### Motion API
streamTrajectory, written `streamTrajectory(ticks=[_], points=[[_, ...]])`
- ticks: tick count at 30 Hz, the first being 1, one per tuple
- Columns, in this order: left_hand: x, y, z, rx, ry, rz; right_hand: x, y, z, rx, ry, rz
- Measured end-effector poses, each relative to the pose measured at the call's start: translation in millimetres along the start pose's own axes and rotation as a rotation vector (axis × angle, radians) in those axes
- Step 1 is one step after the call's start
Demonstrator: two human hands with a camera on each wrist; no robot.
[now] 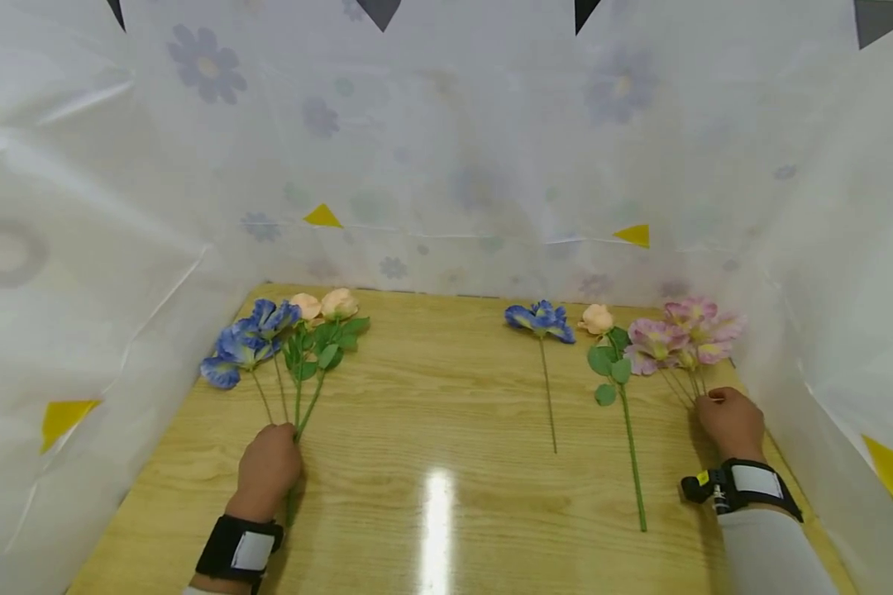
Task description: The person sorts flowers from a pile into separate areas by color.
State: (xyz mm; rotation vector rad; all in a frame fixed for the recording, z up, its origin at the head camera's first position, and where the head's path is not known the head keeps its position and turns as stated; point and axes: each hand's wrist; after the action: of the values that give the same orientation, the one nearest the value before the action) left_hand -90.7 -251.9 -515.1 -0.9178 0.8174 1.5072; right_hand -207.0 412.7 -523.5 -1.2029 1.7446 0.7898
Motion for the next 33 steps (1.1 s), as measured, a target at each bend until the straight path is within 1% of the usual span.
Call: streamTrajectory(ticks=[3,6,8,10,12,14,16,21,26,30,33], points=[[-1.0,0.3,0.7,0.008,-0.003,-0.001,0.6,-4.7,-5.4,0.027,0.065,0.079],[-2.9,-0.2,2.5,0.003,-0.008,-0.025,3.9,-10.7,-18.0,0.038,0.181,0.196],[-4.2,-1.0,4.0,-0.003,-0.02,-0.048,7.9,-14.5,-30.5,0.01,0.259,0.283],[-4.7,-1.8,5.6,-0.009,-0.035,-0.07,13.0,-18.0,-45.3,-0.046,0.328,0.365],[-4.2,-2.4,7.4,-0.01,-0.052,-0.086,19.4,-21.9,-60.8,-0.105,0.368,0.422],[-2.4,-2.8,9.8,-0.004,-0.069,-0.091,26.3,-27.1,-76.2,-0.147,0.395,0.438],[0.4,-3.2,13.3,0.008,-0.084,-0.091,34.2,-33.8,-90.7,-0.174,0.42,0.403],[8.9,-5.1,27.7,0.034,-0.184,-0.091,55.7,-51.3,-126.6,-0.226,0.487,0.252],[19.5,-9.6,50.2,0.045,-0.318,-0.07,77.1,-70.5,-164.4,-0.307,0.543,0.121],[31.4,-13.9,69.4,0.075,-0.39,-0.05,93.4,-91.0,-197.2,-0.354,0.573,0.018],[39.8,-16.6,85.0,0.108,-0.439,-0.048,101.7,-105.5,-221.5,-0.376,0.599,-0.077]])
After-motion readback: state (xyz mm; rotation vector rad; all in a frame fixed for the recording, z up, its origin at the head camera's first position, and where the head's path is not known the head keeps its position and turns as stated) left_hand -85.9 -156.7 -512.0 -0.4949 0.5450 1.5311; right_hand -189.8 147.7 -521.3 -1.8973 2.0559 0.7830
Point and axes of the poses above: each hand's wrist, its own y-axis towards the middle knuckle, its own x-axis out of the palm, z = x × y, and after that the axes turned 5 degrees about -y, right-handed
